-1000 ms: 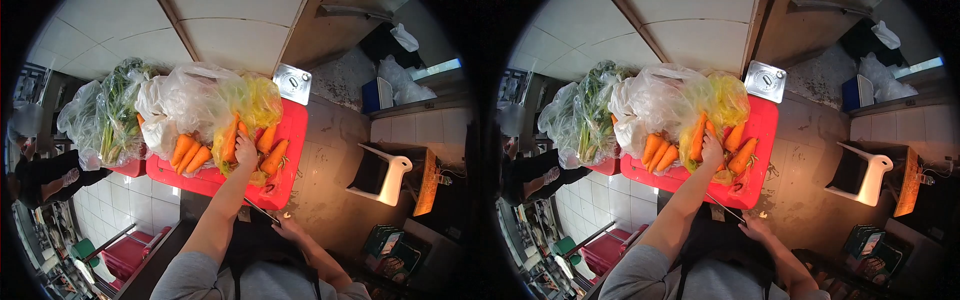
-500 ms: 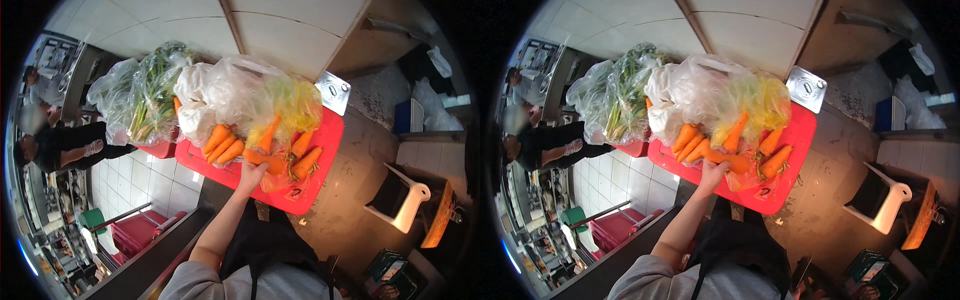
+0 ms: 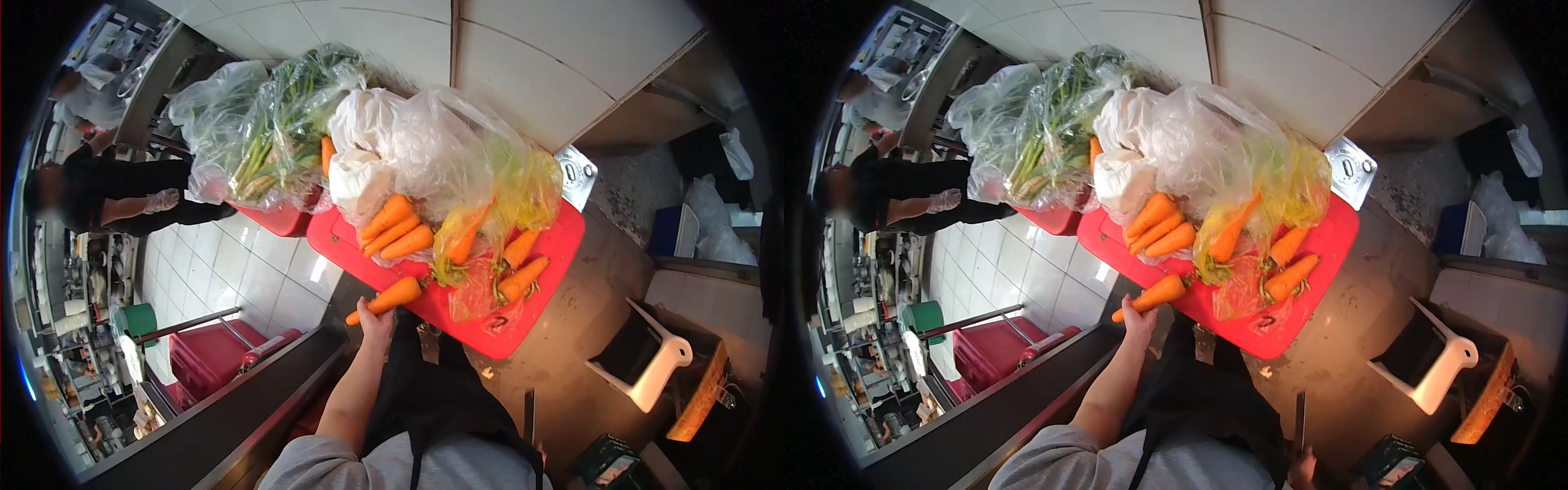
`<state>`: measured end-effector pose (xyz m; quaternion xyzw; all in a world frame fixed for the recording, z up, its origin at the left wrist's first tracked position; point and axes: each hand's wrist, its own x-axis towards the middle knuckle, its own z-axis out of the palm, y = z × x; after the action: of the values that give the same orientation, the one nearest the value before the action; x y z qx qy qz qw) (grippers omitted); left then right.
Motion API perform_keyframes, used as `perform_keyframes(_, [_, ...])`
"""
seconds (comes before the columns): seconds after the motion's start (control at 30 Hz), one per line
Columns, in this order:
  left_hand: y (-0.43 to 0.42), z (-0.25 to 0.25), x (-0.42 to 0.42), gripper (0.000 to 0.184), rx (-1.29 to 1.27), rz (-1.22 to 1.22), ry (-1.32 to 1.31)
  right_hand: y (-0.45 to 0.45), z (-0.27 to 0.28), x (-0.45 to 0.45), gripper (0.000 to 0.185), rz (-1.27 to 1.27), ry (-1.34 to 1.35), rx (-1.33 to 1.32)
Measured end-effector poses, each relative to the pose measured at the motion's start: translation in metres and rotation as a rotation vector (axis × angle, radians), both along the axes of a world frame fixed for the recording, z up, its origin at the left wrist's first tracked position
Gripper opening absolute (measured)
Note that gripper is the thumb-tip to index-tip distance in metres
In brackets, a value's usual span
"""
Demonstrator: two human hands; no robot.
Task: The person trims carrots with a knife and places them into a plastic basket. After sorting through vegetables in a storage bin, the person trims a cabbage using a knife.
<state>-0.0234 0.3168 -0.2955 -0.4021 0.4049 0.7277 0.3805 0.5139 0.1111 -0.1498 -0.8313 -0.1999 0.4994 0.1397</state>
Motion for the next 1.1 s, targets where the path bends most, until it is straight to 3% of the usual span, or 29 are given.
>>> perform_keyframes(0.07, [0.002,-0.012,0.003,0.028,-0.09,0.023,-0.027,0.084,0.017,-0.018,0.024,0.853,-0.307,0.003])
perform_keyframes(0.1, [0.003,-0.02,0.002,0.029,-0.141,0.025,-0.021,0.122,0.028,-0.048,0.022,0.736,-0.254,0.005])
perform_keyframes(0.17, [0.002,-0.033,0.0,0.03,-0.189,0.025,-0.011,0.171,0.029,-0.088,0.024,0.794,-0.173,0.141])
perform_keyframes(0.23, [0.006,-0.026,-0.002,0.029,-0.167,0.027,-0.015,0.181,-0.009,-0.114,0.025,0.901,-0.048,0.346])
perform_keyframes(0.3, [0.005,-0.024,-0.001,0.027,-0.117,0.066,-0.03,0.22,0.021,-0.192,0.026,1.06,0.016,0.255])
perform_keyframes(0.4, [0.005,-0.026,-0.001,0.023,-0.038,0.153,-0.039,0.222,-0.007,-0.26,0.026,1.159,-0.01,0.463])
perform_keyframes(0.43, [0.006,-0.026,0.0,0.022,-0.038,0.164,-0.027,0.223,-0.015,-0.277,0.027,1.07,0.127,0.454])
perform_keyframes(0.5, [0.004,-0.027,0.002,0.02,-0.041,0.196,-0.021,0.228,-0.014,-0.301,0.028,1.147,0.023,0.354])
perform_keyframes(0.67, [0.004,-0.044,0.0,0.022,-0.064,0.253,0.015,0.232,-0.014,-0.316,0.03,1.197,-0.041,0.228])
perform_keyframes(0.77, [0.011,-0.027,0.004,0.024,-0.133,0.255,0.011,0.226,-0.016,-0.312,0.029,1.205,-0.093,0.335])
perform_keyframes(1.1, [0.011,-0.036,0.002,0.028,-0.198,0.272,-0.001,0.231,-0.015,-0.326,0.023,1.275,-0.145,0.301])
